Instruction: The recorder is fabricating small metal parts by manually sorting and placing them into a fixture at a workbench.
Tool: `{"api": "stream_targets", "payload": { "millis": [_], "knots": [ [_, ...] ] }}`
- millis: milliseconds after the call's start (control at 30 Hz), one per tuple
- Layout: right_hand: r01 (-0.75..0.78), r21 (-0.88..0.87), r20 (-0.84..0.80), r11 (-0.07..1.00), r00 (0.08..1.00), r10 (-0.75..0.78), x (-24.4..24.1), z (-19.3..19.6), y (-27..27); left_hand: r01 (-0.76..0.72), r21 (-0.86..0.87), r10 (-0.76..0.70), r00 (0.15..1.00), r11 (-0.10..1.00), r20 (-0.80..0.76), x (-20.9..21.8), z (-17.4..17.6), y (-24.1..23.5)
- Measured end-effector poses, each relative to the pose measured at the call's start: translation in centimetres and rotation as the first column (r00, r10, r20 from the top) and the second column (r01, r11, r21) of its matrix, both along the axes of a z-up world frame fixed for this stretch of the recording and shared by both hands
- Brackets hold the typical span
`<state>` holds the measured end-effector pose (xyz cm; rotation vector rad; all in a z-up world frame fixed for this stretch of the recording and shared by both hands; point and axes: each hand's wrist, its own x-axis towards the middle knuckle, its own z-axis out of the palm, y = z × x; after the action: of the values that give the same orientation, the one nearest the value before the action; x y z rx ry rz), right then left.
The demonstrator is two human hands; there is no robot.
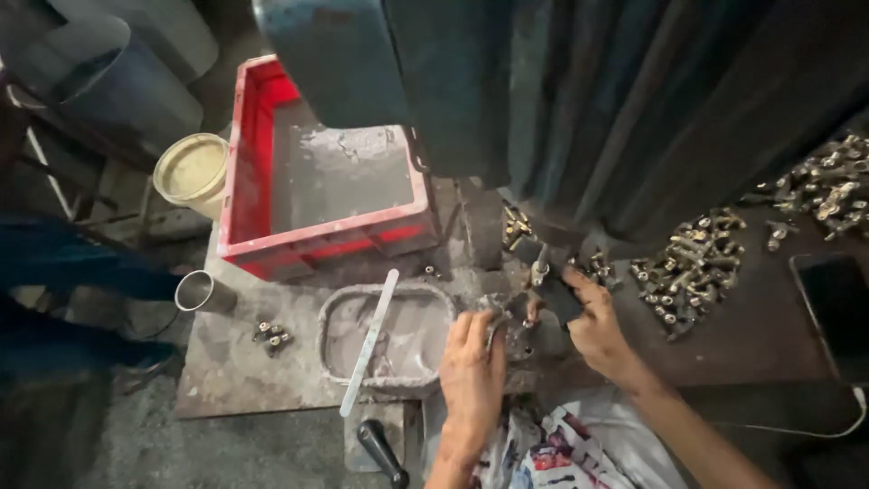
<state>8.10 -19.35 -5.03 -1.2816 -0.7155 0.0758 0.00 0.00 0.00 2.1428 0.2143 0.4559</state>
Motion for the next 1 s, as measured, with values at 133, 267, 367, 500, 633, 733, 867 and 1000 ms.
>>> {"api": "stream_targets", "payload": {
  "millis": [133, 267, 367, 500, 633, 733, 867, 1000],
  "knots": [
    [0.358, -0.303, 0.105, 0.883, 0.934, -0.342, 0.4, -0.9, 0.5, 0.067, 0.228, -0.106, 0.981, 0.971, 0.164, 2.9, 2.3, -0.3],
    [0.516, -0.247, 0.365, 0.821, 0.834, -0.414, 1.2, -4.9, -0.3, 0.226, 0.341, -0.182, 0.971, 0.912, -0.157, 4.8, 0.4, -0.9],
    [0.276, -0.280, -0.204, 0.919, 0.919, -0.338, 0.0, 2.2, 2.0, 0.062, 0.286, -0.097, 0.989, 0.956, 0.113, 3.9, -2.5, -0.5],
    [0.239, -0.245, -0.236, 0.940, 0.925, -0.297, 0.2, 1.4, 2.2, 0.088, -0.581, -0.071, 0.996, 0.809, 0.052, 0.9, -1.3, 0.2],
    [0.199, -0.171, -0.342, 0.965, 0.907, -0.248, -0.2, 1.7, 2.2, -0.064, -0.901, -0.079, 0.991, 0.429, -0.109, -1.3, -1.7, 0.2],
    [0.145, -0.123, -0.299, 0.982, 0.938, -0.176, -0.9, 4.0, 2.5, -0.132, -0.912, -0.068, 0.983, 0.389, -0.172, -2.4, -2.8, 0.0],
    [0.160, -0.186, -0.224, 0.970, 0.954, -0.200, -0.4, 4.9, 2.5, -0.165, -0.921, -0.036, 0.981, 0.353, -0.190, -2.5, -3.5, -0.4],
    [0.185, -0.132, -0.359, 0.974, 0.907, -0.221, 0.4, 4.1, 2.5, -0.144, -0.937, 0.014, 0.989, 0.319, -0.147, -0.8, 3.0, -0.2]
  ]
}}
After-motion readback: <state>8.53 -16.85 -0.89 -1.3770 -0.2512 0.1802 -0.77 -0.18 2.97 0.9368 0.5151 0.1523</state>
